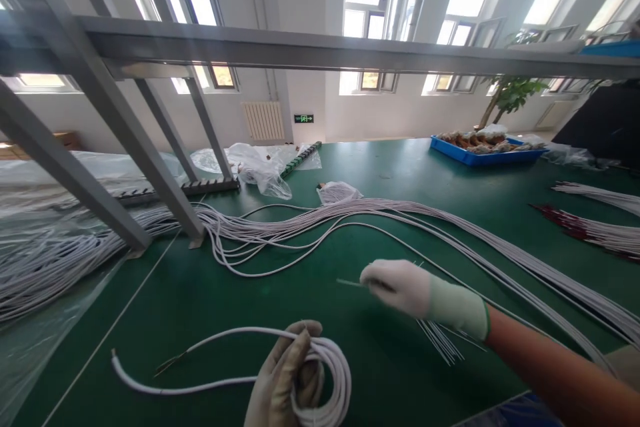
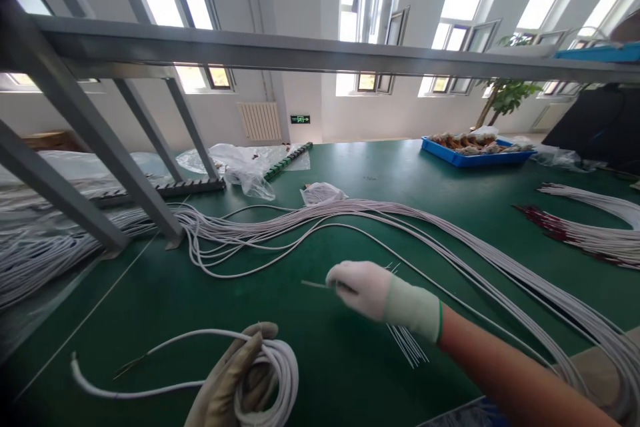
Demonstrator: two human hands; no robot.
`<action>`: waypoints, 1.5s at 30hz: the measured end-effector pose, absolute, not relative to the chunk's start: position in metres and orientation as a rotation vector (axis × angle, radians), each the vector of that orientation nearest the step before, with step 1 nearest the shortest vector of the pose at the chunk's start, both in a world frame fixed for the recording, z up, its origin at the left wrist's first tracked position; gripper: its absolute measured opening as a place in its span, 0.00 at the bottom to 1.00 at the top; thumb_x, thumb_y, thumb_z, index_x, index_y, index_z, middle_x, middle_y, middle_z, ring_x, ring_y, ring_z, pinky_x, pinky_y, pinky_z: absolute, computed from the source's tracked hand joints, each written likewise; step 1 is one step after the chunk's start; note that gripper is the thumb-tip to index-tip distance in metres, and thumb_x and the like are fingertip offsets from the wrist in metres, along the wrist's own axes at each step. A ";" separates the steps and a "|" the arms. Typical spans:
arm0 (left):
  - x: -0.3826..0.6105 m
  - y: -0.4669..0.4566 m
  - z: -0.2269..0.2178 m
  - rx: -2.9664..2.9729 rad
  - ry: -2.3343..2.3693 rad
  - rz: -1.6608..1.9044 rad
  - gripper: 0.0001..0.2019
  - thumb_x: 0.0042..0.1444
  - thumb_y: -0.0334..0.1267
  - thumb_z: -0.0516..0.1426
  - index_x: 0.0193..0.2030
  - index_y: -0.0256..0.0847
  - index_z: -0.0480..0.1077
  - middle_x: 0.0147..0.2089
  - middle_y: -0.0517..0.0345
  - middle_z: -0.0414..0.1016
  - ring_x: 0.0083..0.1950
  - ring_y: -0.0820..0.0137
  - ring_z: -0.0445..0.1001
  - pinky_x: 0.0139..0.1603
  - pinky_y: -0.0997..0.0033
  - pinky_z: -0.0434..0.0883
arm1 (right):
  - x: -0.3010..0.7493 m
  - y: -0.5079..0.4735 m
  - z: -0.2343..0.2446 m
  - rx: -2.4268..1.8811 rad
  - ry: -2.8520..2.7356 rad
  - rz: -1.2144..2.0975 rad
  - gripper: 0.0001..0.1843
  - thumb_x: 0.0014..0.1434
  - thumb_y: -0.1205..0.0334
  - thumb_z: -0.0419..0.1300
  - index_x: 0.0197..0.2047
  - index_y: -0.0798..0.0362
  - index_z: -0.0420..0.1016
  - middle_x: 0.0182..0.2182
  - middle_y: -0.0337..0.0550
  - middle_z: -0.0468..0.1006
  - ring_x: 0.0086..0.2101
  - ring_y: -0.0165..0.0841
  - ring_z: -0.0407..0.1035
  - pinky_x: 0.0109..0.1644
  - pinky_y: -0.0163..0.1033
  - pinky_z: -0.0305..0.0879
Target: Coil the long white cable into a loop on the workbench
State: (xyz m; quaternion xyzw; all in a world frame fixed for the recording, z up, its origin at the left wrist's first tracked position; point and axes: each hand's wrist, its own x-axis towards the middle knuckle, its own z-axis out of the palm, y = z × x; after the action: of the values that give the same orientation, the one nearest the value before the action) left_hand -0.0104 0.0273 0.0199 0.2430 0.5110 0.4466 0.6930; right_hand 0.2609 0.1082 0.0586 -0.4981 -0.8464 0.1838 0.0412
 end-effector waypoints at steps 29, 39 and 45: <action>-0.019 0.007 0.002 0.689 1.232 1.094 0.12 0.54 0.48 0.67 0.44 0.52 0.82 0.53 0.46 0.83 0.65 0.40 0.73 0.64 0.42 0.73 | 0.189 0.038 0.049 -1.117 -1.930 1.214 0.13 0.72 0.60 0.56 0.54 0.50 0.79 0.42 0.43 0.83 0.39 0.38 0.76 0.46 0.41 0.73; -0.012 0.021 0.019 0.546 1.065 0.895 0.12 0.56 0.53 0.66 0.39 0.50 0.81 0.40 0.48 0.84 0.53 0.44 0.82 0.54 0.41 0.80 | 0.167 0.025 0.070 -1.469 -2.083 1.141 0.44 0.56 0.52 0.71 0.72 0.52 0.65 0.58 0.54 0.77 0.54 0.51 0.74 0.59 0.54 0.73; -0.014 0.018 0.024 0.554 1.060 0.882 0.16 0.54 0.56 0.67 0.40 0.49 0.82 0.43 0.47 0.84 0.56 0.43 0.80 0.55 0.43 0.80 | 0.169 0.025 0.047 -1.223 -2.320 0.792 0.30 0.74 0.54 0.46 0.72 0.60 0.64 0.54 0.60 0.77 0.50 0.52 0.73 0.57 0.60 0.72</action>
State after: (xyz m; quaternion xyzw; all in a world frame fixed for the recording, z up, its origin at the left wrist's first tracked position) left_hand -0.0135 0.0176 0.0241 0.2523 0.4827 0.4016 0.7363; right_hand 0.1694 0.0252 0.0466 -0.4374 -0.8297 0.2835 0.1998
